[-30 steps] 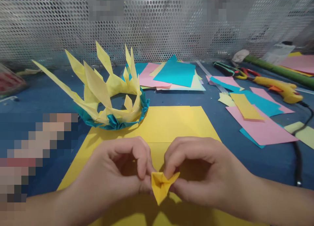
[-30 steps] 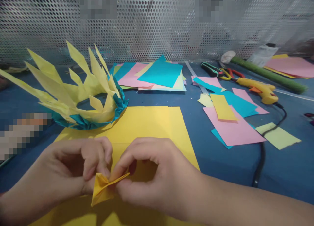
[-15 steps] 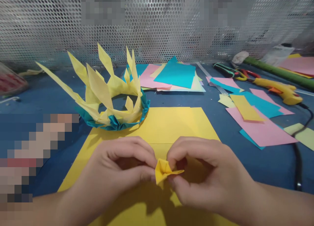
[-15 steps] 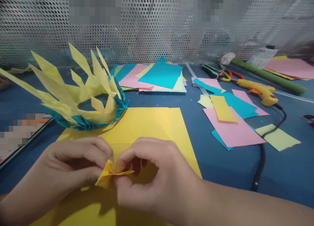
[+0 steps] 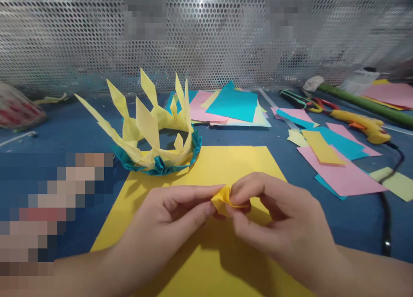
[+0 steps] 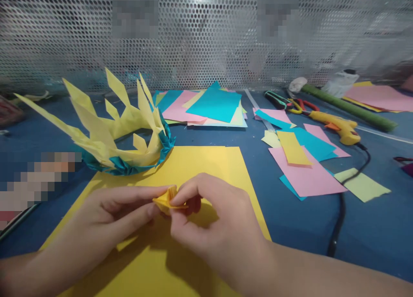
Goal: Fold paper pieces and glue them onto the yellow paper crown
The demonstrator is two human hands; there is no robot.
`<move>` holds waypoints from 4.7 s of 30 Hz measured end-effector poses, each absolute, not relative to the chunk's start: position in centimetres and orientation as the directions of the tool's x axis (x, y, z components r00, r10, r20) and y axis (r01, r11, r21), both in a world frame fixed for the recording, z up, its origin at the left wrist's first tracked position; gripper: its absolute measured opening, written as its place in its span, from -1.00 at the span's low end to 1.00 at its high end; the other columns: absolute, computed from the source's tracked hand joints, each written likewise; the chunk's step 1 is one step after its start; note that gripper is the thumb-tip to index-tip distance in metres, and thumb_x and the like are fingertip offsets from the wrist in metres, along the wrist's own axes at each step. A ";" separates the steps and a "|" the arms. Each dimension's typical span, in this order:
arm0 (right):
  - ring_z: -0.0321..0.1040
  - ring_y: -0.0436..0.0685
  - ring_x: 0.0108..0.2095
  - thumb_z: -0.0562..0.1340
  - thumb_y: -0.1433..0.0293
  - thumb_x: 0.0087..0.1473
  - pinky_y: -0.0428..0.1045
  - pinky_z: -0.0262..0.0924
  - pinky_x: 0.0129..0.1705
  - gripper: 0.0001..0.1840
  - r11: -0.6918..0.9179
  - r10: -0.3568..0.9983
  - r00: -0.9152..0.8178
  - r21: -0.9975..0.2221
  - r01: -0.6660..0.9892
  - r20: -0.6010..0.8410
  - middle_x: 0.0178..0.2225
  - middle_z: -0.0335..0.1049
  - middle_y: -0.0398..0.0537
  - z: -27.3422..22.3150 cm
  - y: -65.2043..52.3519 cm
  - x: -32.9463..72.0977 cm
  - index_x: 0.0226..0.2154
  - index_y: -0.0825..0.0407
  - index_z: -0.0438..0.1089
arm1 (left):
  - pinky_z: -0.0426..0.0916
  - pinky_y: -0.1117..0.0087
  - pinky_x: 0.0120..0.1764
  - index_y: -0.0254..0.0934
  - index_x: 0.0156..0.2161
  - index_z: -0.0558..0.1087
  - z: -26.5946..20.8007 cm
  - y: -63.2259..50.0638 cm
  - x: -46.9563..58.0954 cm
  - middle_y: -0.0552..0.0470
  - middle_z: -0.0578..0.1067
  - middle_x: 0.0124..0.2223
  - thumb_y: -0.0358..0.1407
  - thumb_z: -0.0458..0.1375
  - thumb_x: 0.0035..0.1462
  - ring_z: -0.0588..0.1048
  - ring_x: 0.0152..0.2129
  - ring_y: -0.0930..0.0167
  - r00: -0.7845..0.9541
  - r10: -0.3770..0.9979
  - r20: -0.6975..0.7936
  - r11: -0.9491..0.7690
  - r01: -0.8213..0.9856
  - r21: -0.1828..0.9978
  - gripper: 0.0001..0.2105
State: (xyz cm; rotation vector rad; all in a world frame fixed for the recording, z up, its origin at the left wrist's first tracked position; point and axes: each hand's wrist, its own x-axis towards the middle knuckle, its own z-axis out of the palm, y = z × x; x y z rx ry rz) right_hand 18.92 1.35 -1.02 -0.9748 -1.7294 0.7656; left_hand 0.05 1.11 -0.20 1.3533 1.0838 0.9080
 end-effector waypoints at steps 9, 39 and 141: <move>0.42 -0.01 -0.54 0.23 0.56 -0.08 -0.15 0.34 -0.46 -0.87 0.424 0.904 -0.245 -0.801 0.423 0.349 -0.55 0.49 -0.19 -0.5 2.0 18.5 -0.47 0.02 0.45 | 0.49 0.48 -0.22 -0.20 -0.21 0.67 0.1 1.3 0.5 0.04 0.71 -0.28 -0.42 0.24 0.15 0.64 -0.32 0.37 0.311 0.935 -0.171 0.175 0.016 0.984 -0.83; 0.38 -0.02 -0.45 0.29 0.48 0.18 -0.14 0.31 -0.40 -0.85 0.613 0.778 -0.421 -0.711 0.345 0.467 -0.42 0.47 -0.09 1.0 2.7 18.0 -0.39 0.04 0.58 | 0.37 0.47 -0.23 0.01 -0.09 0.63 -1.4 1.9 -0.9 0.12 0.57 -0.29 -0.44 0.18 0.02 0.46 -0.35 0.39 0.397 0.910 -0.118 0.164 -0.084 0.983 -0.61; 0.46 -0.02 -0.25 0.03 0.49 0.41 -0.14 0.33 -0.14 -0.68 0.959 0.281 -0.748 -0.154 0.237 0.601 -0.25 0.58 -0.06 1.5 3.9 19.7 -0.30 0.07 0.44 | 0.19 0.47 -0.50 -0.20 -0.58 0.49 -1.2 1.1 -0.6 0.10 0.31 -0.58 0.25 0.11 0.11 0.22 -0.62 0.44 0.440 0.884 -0.156 0.127 0.095 0.987 -0.44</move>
